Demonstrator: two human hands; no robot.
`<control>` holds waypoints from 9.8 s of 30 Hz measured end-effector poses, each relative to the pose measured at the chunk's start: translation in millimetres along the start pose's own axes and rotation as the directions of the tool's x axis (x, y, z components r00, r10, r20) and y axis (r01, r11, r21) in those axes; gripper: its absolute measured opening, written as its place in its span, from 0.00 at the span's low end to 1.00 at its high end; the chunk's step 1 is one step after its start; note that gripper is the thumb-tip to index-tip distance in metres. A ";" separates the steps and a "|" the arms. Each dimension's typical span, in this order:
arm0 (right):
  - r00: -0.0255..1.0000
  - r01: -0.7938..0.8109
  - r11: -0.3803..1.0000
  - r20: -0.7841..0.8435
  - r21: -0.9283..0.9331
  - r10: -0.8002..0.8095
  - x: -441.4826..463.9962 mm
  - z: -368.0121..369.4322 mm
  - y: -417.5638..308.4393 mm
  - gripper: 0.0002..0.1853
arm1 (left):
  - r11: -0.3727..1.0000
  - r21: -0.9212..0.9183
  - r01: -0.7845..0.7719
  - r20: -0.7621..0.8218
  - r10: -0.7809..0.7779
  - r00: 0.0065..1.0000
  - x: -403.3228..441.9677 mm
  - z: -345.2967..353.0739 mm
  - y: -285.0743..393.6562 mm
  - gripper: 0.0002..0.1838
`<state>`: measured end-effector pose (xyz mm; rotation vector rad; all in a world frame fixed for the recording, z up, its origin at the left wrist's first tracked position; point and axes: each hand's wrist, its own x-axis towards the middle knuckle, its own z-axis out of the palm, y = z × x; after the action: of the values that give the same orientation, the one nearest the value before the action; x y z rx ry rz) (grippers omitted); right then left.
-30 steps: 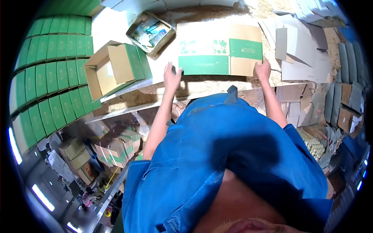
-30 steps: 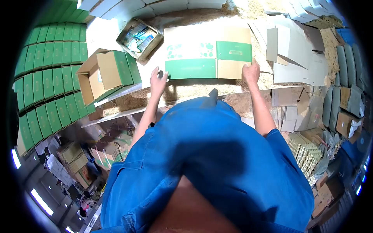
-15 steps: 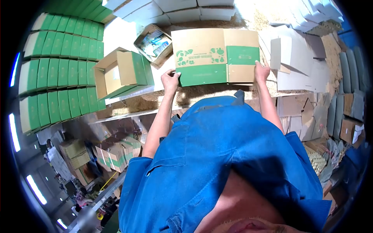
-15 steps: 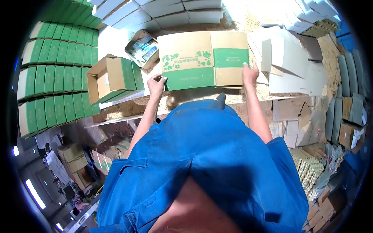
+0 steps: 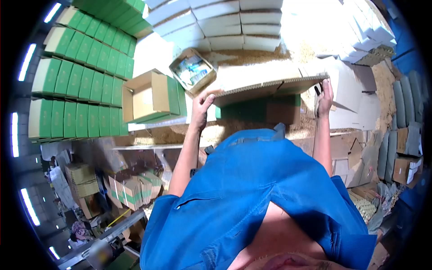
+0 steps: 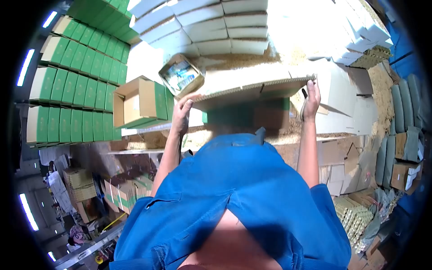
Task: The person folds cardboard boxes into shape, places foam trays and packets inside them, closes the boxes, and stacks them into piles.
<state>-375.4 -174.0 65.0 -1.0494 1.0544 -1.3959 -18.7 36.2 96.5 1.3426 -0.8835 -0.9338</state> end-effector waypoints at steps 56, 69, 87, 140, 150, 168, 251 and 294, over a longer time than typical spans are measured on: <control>0.861 0.175 0.929 0.508 -0.325 0.016 67.4 92.7 17.9 0.30 | 0.690 0.712 -0.129 0.009 0.175 0.985 64.8 47.9 -33.6 0.62; 0.908 0.095 0.959 0.419 -0.268 0.028 -46.6 46.4 24.3 0.20 | 0.686 0.714 -0.138 0.063 0.134 0.989 62.8 53.1 -24.2 0.34; 0.945 0.293 0.590 0.324 -0.752 -0.056 -71.4 66.9 -80.0 0.32 | 0.832 0.555 0.032 0.334 -0.258 0.907 82.4 -5.8 72.2 0.29; 0.857 0.479 0.528 0.503 -0.702 -0.109 259.2 334.8 -157.6 0.21 | 0.981 0.154 0.114 0.117 -0.133 0.984 69.4 14.6 -130.4 0.45; 0.824 -0.293 0.948 0.471 -0.121 0.315 219.7 283.3 -125.4 0.39 | 0.984 0.096 0.150 0.144 -0.163 0.976 70.8 15.7 -120.1 0.40; 0.727 -0.538 0.841 0.540 0.063 0.425 86.4 36.9 -84.5 0.24 | 0.951 -0.048 0.304 0.099 -0.299 0.949 58.8 20.8 -91.6 0.28; 0.675 -0.532 0.845 0.575 -0.054 0.462 20.9 93.7 6.0 0.25 | 0.929 0.357 0.096 -0.003 -0.101 0.995 50.4 23.5 4.7 0.20; 0.643 0.513 0.307 0.596 -0.802 0.481 -57.9 123.5 37.2 0.24 | 0.079 0.996 0.033 -0.036 0.037 0.999 180.0 -166.8 -126.5 0.10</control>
<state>-243.1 -125.5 54.0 -2.3069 1.1269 0.0973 199.3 -66.2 -38.4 2.5492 -1.6324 -0.0655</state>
